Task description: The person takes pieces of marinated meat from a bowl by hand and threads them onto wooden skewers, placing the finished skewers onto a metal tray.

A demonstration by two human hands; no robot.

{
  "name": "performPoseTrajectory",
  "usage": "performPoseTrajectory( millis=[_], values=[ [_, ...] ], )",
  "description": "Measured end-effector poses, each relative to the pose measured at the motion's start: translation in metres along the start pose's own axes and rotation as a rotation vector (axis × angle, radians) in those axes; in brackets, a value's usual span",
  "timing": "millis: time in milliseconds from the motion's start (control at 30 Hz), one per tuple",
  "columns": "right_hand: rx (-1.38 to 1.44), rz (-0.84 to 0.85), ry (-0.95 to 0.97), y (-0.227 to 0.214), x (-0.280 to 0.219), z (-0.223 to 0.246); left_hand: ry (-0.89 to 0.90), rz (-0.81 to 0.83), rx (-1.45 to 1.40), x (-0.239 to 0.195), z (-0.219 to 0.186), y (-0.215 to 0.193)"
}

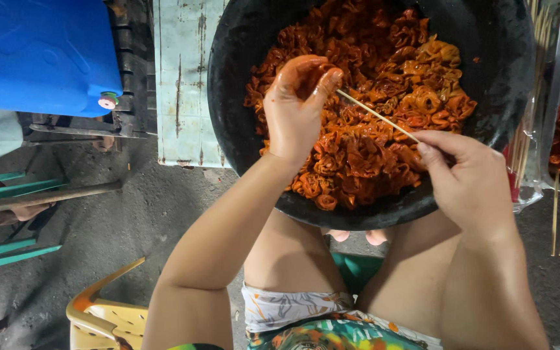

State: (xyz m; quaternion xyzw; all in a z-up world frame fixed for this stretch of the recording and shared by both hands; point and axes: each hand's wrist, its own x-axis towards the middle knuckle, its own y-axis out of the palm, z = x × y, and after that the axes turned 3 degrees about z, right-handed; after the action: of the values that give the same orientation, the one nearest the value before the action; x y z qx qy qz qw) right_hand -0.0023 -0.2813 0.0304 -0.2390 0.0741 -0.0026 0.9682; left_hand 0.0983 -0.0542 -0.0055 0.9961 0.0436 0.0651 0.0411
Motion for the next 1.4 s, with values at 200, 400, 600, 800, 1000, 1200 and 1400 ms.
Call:
performPoseTrajectory(
  millis=[200,400,600,800,1000,1200,1400],
  values=[
    [-0.182,-0.037,-0.070,0.005,-0.004,0.009,-0.022,0.009,-0.077,-0.004,-0.001,0.006],
    [-0.083,-0.035,-0.052,0.000,-0.002,0.012,-0.075,0.115,-0.176,-0.002,0.000,-0.004],
    [-0.143,-0.047,-0.062,0.005,-0.002,0.011,-0.287,0.060,-0.343,0.001,-0.003,-0.011],
    [-0.137,-0.046,-0.077,0.007,-0.001,0.008,-0.320,0.082,-0.366,0.001,0.003,-0.009],
    [-0.043,-0.046,-0.026,0.015,-0.001,0.006,-0.392,0.233,-0.438,-0.005,0.017,-0.004],
    [-0.051,-0.123,-0.120,0.029,0.004,0.000,-0.337,0.371,-0.343,-0.027,0.029,0.022],
    [0.047,-0.156,-0.084,0.028,0.017,-0.014,-0.497,0.478,-0.323,-0.001,0.030,0.004]
  ],
)
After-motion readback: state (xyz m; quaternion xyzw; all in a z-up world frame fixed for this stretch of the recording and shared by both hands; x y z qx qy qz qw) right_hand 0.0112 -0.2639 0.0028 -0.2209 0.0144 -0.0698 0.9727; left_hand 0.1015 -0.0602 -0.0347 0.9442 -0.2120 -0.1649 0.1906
